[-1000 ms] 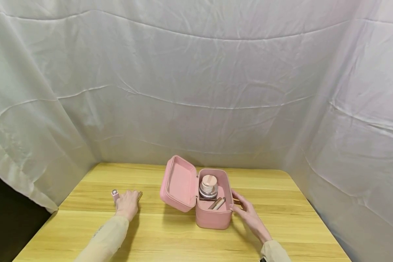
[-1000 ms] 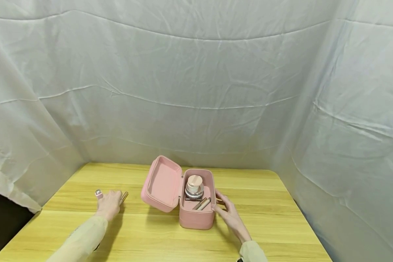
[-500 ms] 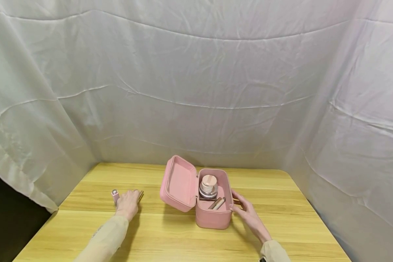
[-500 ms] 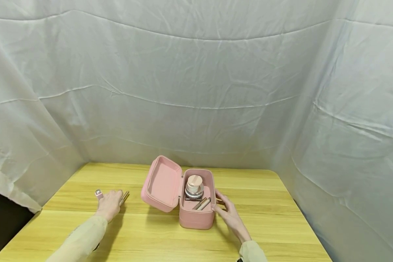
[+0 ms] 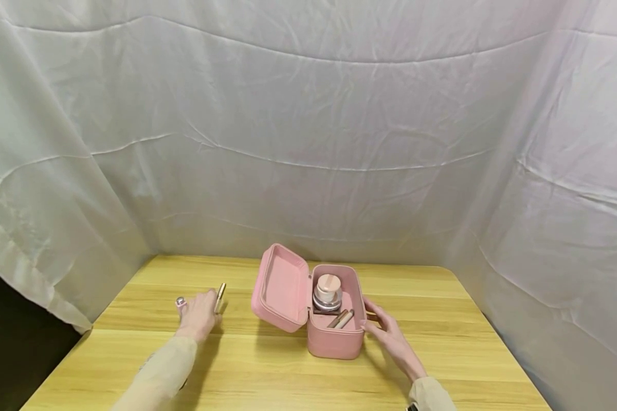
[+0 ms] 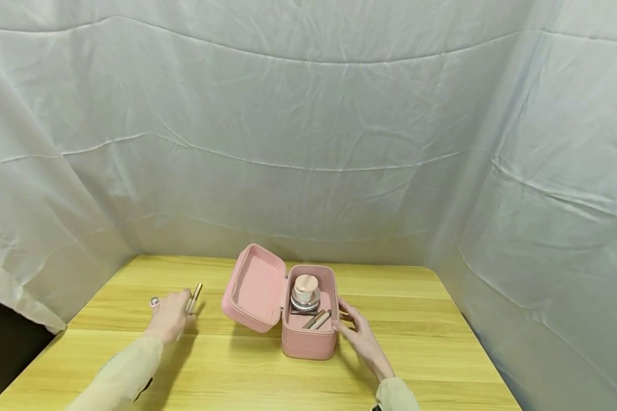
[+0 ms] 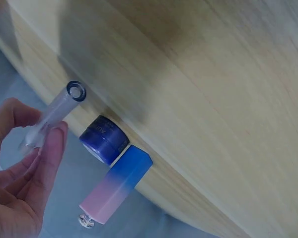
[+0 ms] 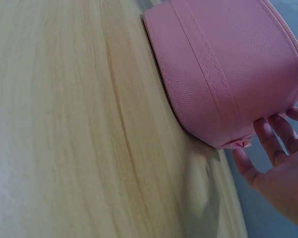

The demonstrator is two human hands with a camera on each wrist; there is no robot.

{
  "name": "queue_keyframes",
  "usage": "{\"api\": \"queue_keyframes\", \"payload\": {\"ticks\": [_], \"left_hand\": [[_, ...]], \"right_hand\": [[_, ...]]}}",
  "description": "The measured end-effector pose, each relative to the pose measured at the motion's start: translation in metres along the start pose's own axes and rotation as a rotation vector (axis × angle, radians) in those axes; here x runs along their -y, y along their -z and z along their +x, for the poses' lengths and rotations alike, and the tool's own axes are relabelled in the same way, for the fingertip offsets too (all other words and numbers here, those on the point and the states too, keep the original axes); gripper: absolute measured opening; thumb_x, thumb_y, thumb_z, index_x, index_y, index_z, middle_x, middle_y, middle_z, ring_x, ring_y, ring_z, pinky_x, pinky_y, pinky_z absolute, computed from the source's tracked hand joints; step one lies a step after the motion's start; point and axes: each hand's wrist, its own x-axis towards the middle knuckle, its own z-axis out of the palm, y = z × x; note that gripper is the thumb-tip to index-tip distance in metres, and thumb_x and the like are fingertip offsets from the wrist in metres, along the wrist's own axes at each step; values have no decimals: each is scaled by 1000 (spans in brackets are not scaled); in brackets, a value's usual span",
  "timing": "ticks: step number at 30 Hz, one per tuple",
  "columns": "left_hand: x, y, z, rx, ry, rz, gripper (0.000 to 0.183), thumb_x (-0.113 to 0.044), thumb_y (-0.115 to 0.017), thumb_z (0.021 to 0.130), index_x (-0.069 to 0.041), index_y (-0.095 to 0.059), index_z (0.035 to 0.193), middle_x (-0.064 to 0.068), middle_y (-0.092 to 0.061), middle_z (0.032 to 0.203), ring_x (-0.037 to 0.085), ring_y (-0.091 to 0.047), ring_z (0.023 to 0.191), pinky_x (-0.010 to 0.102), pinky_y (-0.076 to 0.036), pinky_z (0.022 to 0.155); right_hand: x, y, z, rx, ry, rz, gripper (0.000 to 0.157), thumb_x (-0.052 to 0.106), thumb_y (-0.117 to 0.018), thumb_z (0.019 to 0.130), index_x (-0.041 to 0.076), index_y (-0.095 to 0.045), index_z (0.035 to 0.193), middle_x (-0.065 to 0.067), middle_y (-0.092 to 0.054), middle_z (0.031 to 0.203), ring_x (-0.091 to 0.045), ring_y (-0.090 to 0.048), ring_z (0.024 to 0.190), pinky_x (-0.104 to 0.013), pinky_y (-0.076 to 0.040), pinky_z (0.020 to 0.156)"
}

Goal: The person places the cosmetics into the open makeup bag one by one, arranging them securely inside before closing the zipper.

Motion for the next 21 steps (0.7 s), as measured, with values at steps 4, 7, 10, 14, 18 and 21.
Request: {"api": "queue_keyframes", "payload": {"ticks": [4, 7, 10, 14, 18, 21], "left_hand": [[-1, 5, 2, -28, 7, -55, 33, -7, -82, 73, 1, -62, 98, 18, -69, 80, 30, -62, 65, 43, -49, 57], [-4, 10, 3, -51, 12, -109, 40, -11, -82, 76, 1, -63, 110, 22, -72, 87, 32, -64, 66, 39, -47, 56], [-6, 16, 5, -54, 13, -164, 44, -13, -81, 79, 1, -62, 115, 20, -73, 84, 30, -65, 66, 38, -49, 56], [-8, 24, 9, -49, 15, -261, 46, -11, -80, 80, 2, -60, 119, 17, -74, 81, 26, -69, 68, 39, -57, 61], [-9, 32, 15, -69, 26, -337, 45, -10, -74, 80, 0, -59, 122, 14, -76, 84, 24, -69, 71, 36, -56, 62], [-10, 37, 19, -98, 33, -381, 47, -9, -69, 81, -2, -57, 126, 14, -76, 87, 24, -71, 72, 32, -54, 64]], "right_hand": [[1, 0, 0, 0, -4, -6, 63, 7, -57, 98, -7, -31, 154, -35, -38, 152, -23, -55, 123, -18, -51, 93], [0, 0, 0, 4, -4, -5, 62, 7, -57, 98, -6, -31, 154, -34, -38, 153, -23, -54, 124, -18, -51, 94], [1, -1, 0, 12, 2, 7, 63, 7, -56, 99, -7, -30, 154, -35, -37, 153, -19, -55, 123, -18, -51, 94], [3, -1, -1, 21, 22, 30, 63, 5, -55, 99, -8, -29, 154, -37, -36, 152, -12, -56, 120, -18, -51, 93], [5, -1, -1, 27, 34, 35, 62, 5, -55, 99, -8, -28, 154, -39, -34, 151, -10, -56, 119, -19, -51, 93], [5, -1, -1, 28, 39, 31, 62, 5, -55, 99, -8, -28, 154, -39, -34, 150, -11, -56, 119, -19, -51, 93]]}}
